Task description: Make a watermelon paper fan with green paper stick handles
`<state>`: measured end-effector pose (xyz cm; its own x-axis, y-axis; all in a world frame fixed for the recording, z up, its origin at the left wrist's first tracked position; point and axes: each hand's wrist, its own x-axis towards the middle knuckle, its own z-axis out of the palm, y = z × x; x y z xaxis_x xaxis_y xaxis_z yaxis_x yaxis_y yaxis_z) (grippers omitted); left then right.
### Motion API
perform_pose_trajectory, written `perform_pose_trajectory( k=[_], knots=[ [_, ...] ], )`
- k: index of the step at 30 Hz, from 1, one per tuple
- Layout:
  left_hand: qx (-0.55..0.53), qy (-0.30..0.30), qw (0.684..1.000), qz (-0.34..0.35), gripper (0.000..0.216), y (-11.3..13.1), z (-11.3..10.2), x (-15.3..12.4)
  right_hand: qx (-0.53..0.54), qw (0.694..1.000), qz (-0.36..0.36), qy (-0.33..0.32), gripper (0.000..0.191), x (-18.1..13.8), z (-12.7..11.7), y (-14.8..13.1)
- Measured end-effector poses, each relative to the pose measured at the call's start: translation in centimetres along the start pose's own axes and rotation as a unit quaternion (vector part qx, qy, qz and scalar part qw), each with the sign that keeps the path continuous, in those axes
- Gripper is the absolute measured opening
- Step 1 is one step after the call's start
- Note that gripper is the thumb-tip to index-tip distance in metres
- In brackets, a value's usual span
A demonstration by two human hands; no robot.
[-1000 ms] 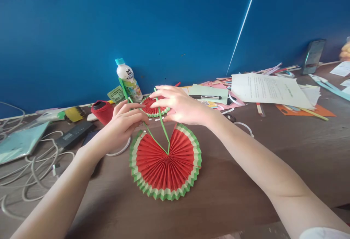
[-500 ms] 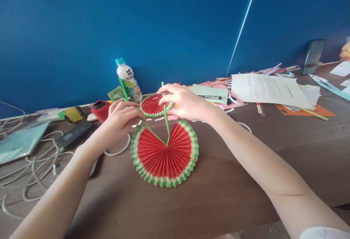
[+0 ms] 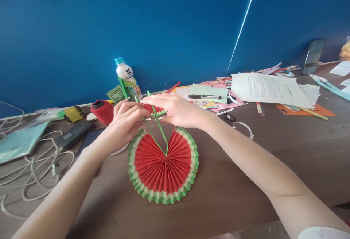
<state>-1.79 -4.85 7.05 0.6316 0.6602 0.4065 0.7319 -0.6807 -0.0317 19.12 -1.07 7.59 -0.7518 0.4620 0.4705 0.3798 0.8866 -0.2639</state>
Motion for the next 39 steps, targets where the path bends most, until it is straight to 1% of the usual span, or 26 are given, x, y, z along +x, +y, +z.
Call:
perform_pose_trajectory(
  k=[5,8,10,12,15,16,18,21,23,26,29,31,34,37,39],
  knots=[
    [0.027,-0.010,0.999,0.014,0.034,0.2,0.3,0.0,0.021,1.000,-0.001,-0.007,0.058,0.0,0.3,0.0],
    [0.034,-0.014,0.999,0.019,0.035,0.2,0.3,0.0,0.036,0.999,-0.009,-0.004,0.056,-0.1,0.4,0.0],
    [0.031,-0.010,0.999,0.017,0.033,0.2,0.3,0.0,0.046,0.999,-0.001,-0.001,0.054,-0.1,0.4,0.0],
    [0.033,0.001,0.999,0.012,0.032,0.1,0.3,0.0,0.063,0.998,0.028,0.008,0.051,-0.2,0.3,0.2],
    [0.053,0.029,0.998,-0.002,0.032,-0.1,0.4,-0.1,0.101,0.987,0.123,0.016,0.047,-0.5,-0.2,0.8],
    [0.062,0.041,0.997,-0.006,0.031,-0.2,0.3,-0.1,0.118,0.980,0.158,0.008,0.046,-0.6,-0.5,1.1],
    [0.076,0.067,0.995,-0.012,0.029,-0.3,0.3,-0.2,0.157,0.964,0.213,-0.032,0.047,-0.8,-1.2,1.7],
    [0.088,0.101,0.991,-0.025,0.028,-0.5,0.1,-0.2,0.198,0.941,0.251,-0.116,0.048,-1.1,-2.3,2.3],
    [0.093,0.118,0.988,-0.037,0.030,-0.5,0.0,-0.2,0.195,0.937,0.253,-0.143,0.045,-1.1,-2.8,2.5],
    [0.098,0.128,0.986,-0.049,0.032,-0.4,0.0,-0.1,0.188,0.940,0.241,-0.151,0.038,-1.1,-2.9,2.5],
    [0.095,0.131,0.986,-0.044,0.037,-0.2,-0.1,-0.1,0.210,0.940,0.214,-0.161,0.030,-1.0,-2.5,2.6],
    [0.096,0.137,0.985,-0.039,0.039,-0.2,-0.2,-0.1,0.216,0.942,0.208,-0.150,0.025,-1.0,-2.3,2.8],
    [0.115,0.127,0.984,-0.040,0.034,-0.6,-0.4,-0.1,0.214,0.949,0.216,-0.089,0.021,-1.1,-2.2,3.3],
    [0.112,0.064,0.990,-0.056,0.031,-1.2,-0.6,-0.2,0.234,0.944,0.229,-0.022,0.023,-1.2,-2.1,3.9],
    [0.073,0.011,0.994,-0.081,0.033,-1.3,-0.6,-0.1,0.258,0.936,0.238,0.010,0.027,-1.2,-2.0,4.2]
  ],
)
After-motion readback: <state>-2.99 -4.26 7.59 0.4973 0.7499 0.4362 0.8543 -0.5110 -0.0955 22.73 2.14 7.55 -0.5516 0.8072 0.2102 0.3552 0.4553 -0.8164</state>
